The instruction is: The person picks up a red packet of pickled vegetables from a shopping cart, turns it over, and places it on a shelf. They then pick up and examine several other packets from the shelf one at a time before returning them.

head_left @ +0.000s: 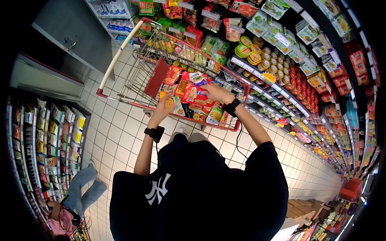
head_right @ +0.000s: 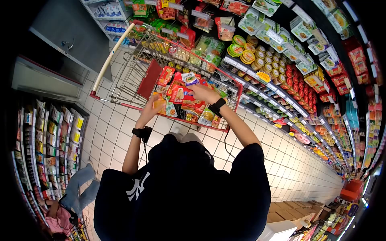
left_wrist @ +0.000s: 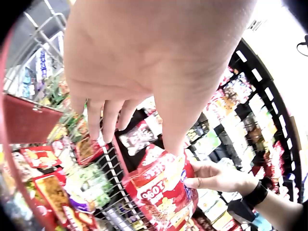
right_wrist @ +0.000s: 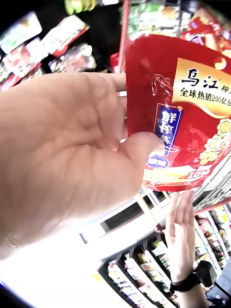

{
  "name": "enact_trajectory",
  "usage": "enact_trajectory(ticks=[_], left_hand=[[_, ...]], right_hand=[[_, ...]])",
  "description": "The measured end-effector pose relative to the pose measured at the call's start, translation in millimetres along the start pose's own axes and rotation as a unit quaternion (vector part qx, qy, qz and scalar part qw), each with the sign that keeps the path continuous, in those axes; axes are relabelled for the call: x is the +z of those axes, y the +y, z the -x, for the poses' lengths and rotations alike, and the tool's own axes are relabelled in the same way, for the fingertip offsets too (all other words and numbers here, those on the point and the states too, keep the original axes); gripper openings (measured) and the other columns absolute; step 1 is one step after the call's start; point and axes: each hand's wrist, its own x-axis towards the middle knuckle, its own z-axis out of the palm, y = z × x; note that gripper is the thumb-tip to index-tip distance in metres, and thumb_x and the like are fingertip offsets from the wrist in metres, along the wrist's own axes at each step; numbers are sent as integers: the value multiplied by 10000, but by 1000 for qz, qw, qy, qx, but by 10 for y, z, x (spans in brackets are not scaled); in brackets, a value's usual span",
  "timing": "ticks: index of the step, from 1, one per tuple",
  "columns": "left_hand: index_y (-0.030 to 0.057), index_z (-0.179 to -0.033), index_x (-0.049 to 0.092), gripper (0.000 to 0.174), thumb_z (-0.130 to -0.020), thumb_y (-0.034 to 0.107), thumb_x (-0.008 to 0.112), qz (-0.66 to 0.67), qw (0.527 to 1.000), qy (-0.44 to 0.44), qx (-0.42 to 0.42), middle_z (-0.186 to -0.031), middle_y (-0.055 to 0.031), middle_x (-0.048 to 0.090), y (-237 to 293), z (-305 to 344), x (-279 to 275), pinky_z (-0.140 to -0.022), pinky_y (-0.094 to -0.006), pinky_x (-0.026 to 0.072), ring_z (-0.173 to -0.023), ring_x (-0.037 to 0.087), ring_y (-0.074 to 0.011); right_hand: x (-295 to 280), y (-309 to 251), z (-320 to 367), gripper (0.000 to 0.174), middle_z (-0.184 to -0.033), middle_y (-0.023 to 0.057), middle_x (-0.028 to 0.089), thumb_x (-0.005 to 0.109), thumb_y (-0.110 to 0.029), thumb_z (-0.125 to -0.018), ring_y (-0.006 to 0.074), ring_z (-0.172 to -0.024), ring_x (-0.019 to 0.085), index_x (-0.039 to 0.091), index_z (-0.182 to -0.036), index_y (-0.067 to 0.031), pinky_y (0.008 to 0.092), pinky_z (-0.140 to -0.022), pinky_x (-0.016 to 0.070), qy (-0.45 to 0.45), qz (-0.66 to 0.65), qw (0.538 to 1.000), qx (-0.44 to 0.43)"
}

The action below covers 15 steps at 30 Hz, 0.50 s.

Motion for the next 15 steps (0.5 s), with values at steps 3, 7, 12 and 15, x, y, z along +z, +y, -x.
enact_trajectory(ticks=[3,7,12,15], left_hand=[[-10,-1267,448,593,-807,251,716,46,995,3,90,-1139,-172,588,861,-63,-64,-944,-335,413,-1137,526,-224],[-10,-1146,527,439,-807,193,720,195,976,-91,39,-987,-65,641,1654,-61,-179,-760,-225,479,-883,603,-89],[-24,-1004,603,277,-813,147,708,207,975,-36,69,-851,-36,662,1970,41,-161,-650,-212,494,-744,606,-57],[-16,-1012,596,257,-830,138,691,270,960,0,70,-874,-44,665,2132,82,-132,-651,-211,500,-755,618,-62]], right_hand=[[-244,-273,121,309,-895,212,629,591,-156,-852,353,-817,604,569,-1118,-2,430,-689,445,40,56,995,-69],[-880,-1042,418,228,-832,165,642,622,-213,-816,359,-810,594,646,-984,-61,434,-698,459,33,90,986,-137],[-1166,-1318,661,262,-909,118,653,666,-291,-777,306,-906,590,661,-902,-62,421,-803,438,168,137,962,-167],[-1152,-1378,840,351,-1165,108,577,659,-334,-794,314,-1104,493,631,-1010,-59,444,-948,362,271,143,932,-195]])
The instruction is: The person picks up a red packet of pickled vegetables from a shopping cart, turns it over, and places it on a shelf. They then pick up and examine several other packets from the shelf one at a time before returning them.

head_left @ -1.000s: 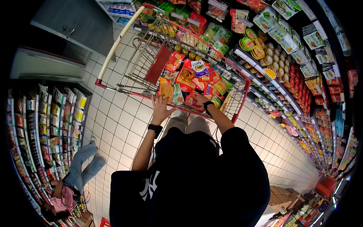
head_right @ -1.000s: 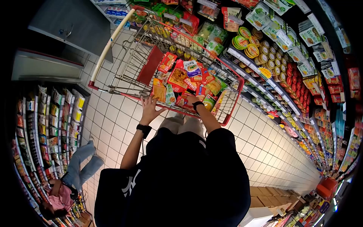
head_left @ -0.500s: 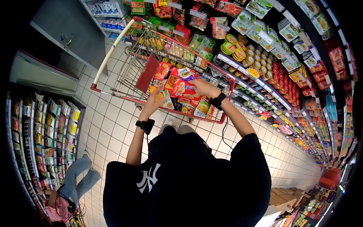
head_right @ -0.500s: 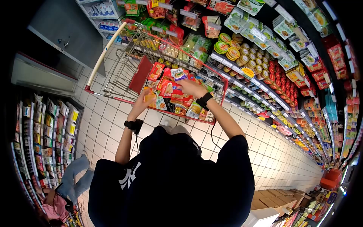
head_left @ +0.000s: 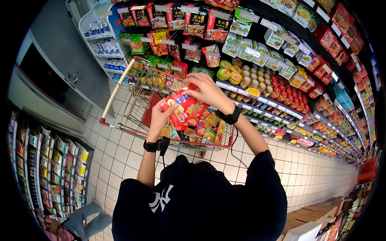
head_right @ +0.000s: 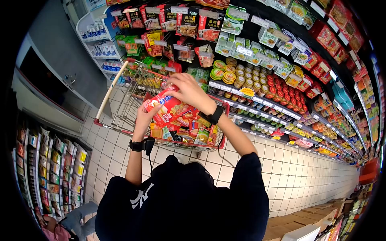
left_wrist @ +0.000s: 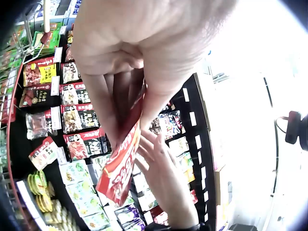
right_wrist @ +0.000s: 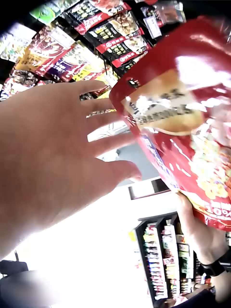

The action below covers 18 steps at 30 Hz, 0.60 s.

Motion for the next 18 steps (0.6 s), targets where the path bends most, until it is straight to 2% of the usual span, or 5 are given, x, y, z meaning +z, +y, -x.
enact_trajectory(ticks=[2,6,12,14,18], left_hand=[[-10,-1015,592,244,-838,134,681,33,999,29,9,-887,-48,667,57,42,60,-652,-212,503,-760,625,-66],[0,-1041,559,241,-864,136,649,98,988,121,-9,-896,-43,661,303,234,181,-647,-217,502,-763,632,-70],[12,-1065,536,238,-878,126,629,204,967,126,82,-985,-57,636,558,526,440,-732,-225,488,-834,613,-77],[13,-1068,530,240,-878,121,627,206,967,133,72,-985,-55,634,649,683,543,-757,-235,484,-848,608,-81],[4,-1072,553,232,-871,94,627,215,969,104,60,-988,-52,637,591,899,603,-779,-245,481,-863,602,-78]], right_hand=[[18,-105,118,529,-1294,173,472,640,-391,-817,346,-1192,435,527,-1208,-54,428,-1006,340,164,-6,984,71],[172,-204,466,675,-1391,241,346,570,-456,-870,378,-1277,351,369,-1332,-8,428,-1061,290,202,-61,958,195],[89,-820,696,428,-1057,190,623,523,-346,-936,263,-957,608,522,-1124,38,351,-835,458,7,-258,926,274],[228,-1011,731,381,-1053,168,628,564,-299,-922,225,-926,612,532,-1109,32,344,-807,469,147,-355,905,181],[264,-1257,939,274,-1050,62,631,584,-177,-916,88,-900,582,546,-1106,17,251,-770,479,219,-530,790,216]])
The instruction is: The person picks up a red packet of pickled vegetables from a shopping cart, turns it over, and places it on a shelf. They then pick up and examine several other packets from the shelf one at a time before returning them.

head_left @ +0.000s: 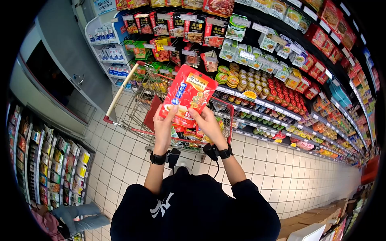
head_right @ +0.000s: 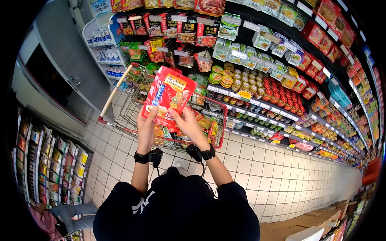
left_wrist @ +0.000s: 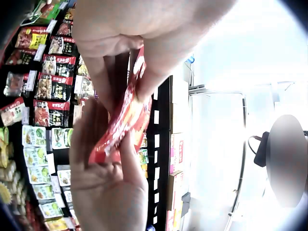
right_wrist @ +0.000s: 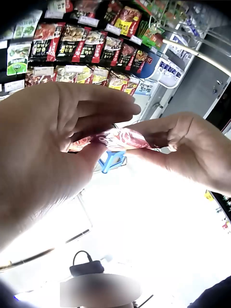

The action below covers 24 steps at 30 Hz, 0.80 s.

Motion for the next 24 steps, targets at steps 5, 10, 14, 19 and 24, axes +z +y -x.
enact_trajectory(ticks=[5,10,14,19,24], left_hand=[[-22,-1067,611,226,-857,59,636,-193,969,-120,-92,-966,-29,658,39,443,-217,-762,-211,471,-837,597,-60],[-40,-1080,609,234,-859,31,628,-217,949,-182,-141,-986,-81,667,-7,1046,-380,-767,-223,506,-860,622,-91],[-51,-1075,601,231,-857,23,626,-211,951,-194,-117,-974,-96,668,26,1318,-399,-763,-228,508,-858,624,-100],[-53,-1050,606,210,-847,-3,625,-200,953,-208,-96,-964,-102,669,211,1570,-295,-742,-231,504,-835,626,-103],[-54,-1010,621,182,-843,16,638,-256,943,-187,-103,-918,-88,672,271,1601,-302,-682,-203,477,-792,609,-77]], right_hand=[[-157,-35,556,252,-1029,47,628,584,-140,-913,73,-898,572,549,-1102,24,246,-769,481,26,28,999,27],[-196,-13,1169,224,-870,83,641,604,-179,-900,90,-666,610,577,-982,27,238,-527,502,18,149,988,34],[-232,-149,1386,244,-753,80,635,594,-203,-904,105,-548,616,550,-966,29,239,-444,505,-26,179,981,74],[-119,-529,1663,294,-794,68,664,597,-211,-903,106,-544,627,534,-1093,4,215,-438,482,-37,146,986,73],[-131,-418,1788,265,-798,38,625,613,-170,-892,87,-566,616,557,-1081,6,202,-453,449,-45,119,989,78]])
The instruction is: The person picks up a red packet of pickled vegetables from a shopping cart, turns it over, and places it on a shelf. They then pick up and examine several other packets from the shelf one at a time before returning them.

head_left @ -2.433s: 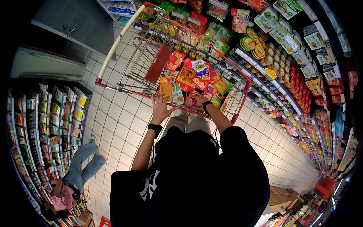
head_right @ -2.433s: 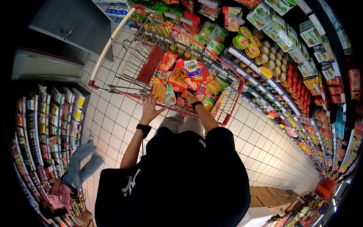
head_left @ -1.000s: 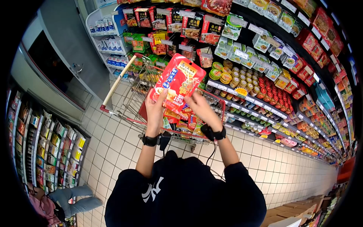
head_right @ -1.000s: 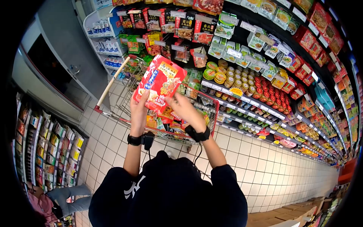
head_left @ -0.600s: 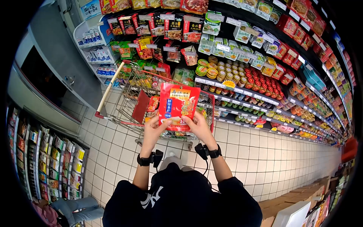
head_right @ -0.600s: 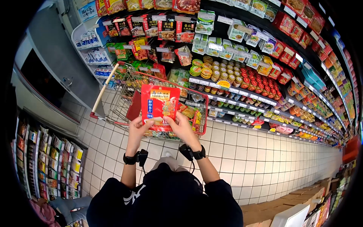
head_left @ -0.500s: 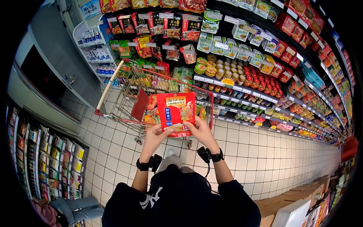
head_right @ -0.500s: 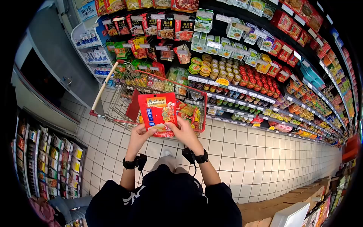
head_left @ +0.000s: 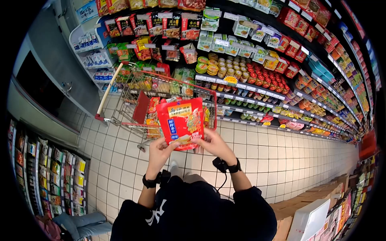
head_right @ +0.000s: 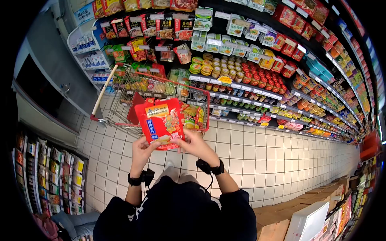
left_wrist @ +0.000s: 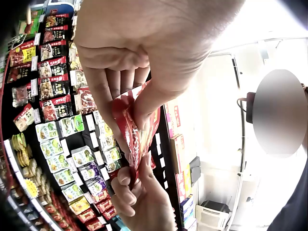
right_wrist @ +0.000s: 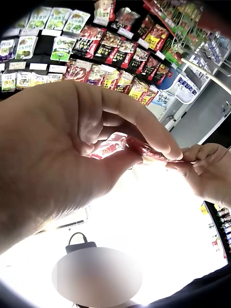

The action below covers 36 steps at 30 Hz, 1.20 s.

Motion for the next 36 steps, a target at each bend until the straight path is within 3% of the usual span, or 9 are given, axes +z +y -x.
enact_trajectory(ticks=[6,8,10,11,12,14,17,25,36], left_hand=[[-46,-961,654,153,-838,47,657,-10,1000,8,5,-825,-45,676,65,-93,3,-607,-179,436,-694,567,-34],[-28,-943,661,140,-836,63,667,14,999,24,27,-704,12,627,69,-309,31,-522,-169,370,-603,499,-4],[-4,-935,663,136,-837,89,676,-73,997,-2,17,-586,73,503,52,-535,13,-455,-176,260,-520,381,16],[15,-932,661,143,-831,112,690,-60,997,-4,38,-534,106,363,104,-700,77,-437,-203,156,-483,263,14],[-10,-974,650,169,-857,111,661,-64,997,-38,27,-604,71,512,103,-826,54,-461,-176,264,-534,386,15],[-41,-1018,634,194,-889,102,618,41,996,-42,65,-768,3,635,370,-1017,260,-557,-167,378,-658,508,-10],[-65,-1053,617,219,-915,100,577,32,989,-111,95,-925,-57,666,586,-1383,319,-658,-177,428,-780,560,-44],[-71,-1095,602,256,-920,113,572,61,959,-233,149,-925,-75,674,727,-2218,798,-648,-183,431,-764,560,-43],[-55,-1072,611,248,-919,136,576,49,931,-348,98,-832,-36,672,627,-2928,1716,-614,-170,419,-701,532,-11]], right_hand=[[58,-40,-55,264,-771,45,623,607,-142,-890,77,-541,581,542,-1096,9,209,-464,445,34,-13,999,17],[4,2,-162,245,-754,38,619,605,-139,-892,68,-535,571,550,-1074,15,214,-464,450,48,-25,998,11],[-94,-27,-235,223,-745,27,616,605,-133,-893,58,-529,558,561,-1047,22,213,-461,452,105,-48,993,10],[-184,-121,-298,215,-743,16,611,608,-131,-893,50,-525,548,568,-1034,27,206,-457,452,116,-41,992,-21],[-230,-209,-335,228,-755,23,618,602,-134,-899,51,-522,546,562,-1056,26,202,-459,455,135,-23,990,-20],[-344,-336,-390,253,-779,34,632,592,-138,-906,58,-539,558,547,-1091,29,200,-470,463,152,-78,985,-23],[-543,-600,-523,277,-810,49,646,584,-139,-910,65,-565,573,528,-1120,33,199,-479,468,198,-74,975,-63],[-1105,-708,-644,296,-855,79,654,554,-138,-927,84,-582,597,506,-1145,57,202,-493,476,291,-45,950,-101],[-1907,-709,-464,318,-839,85,650,534,-147,-937,102,-570,601,477,-1175,57,220,-499,483,389,-73,912,-108]])
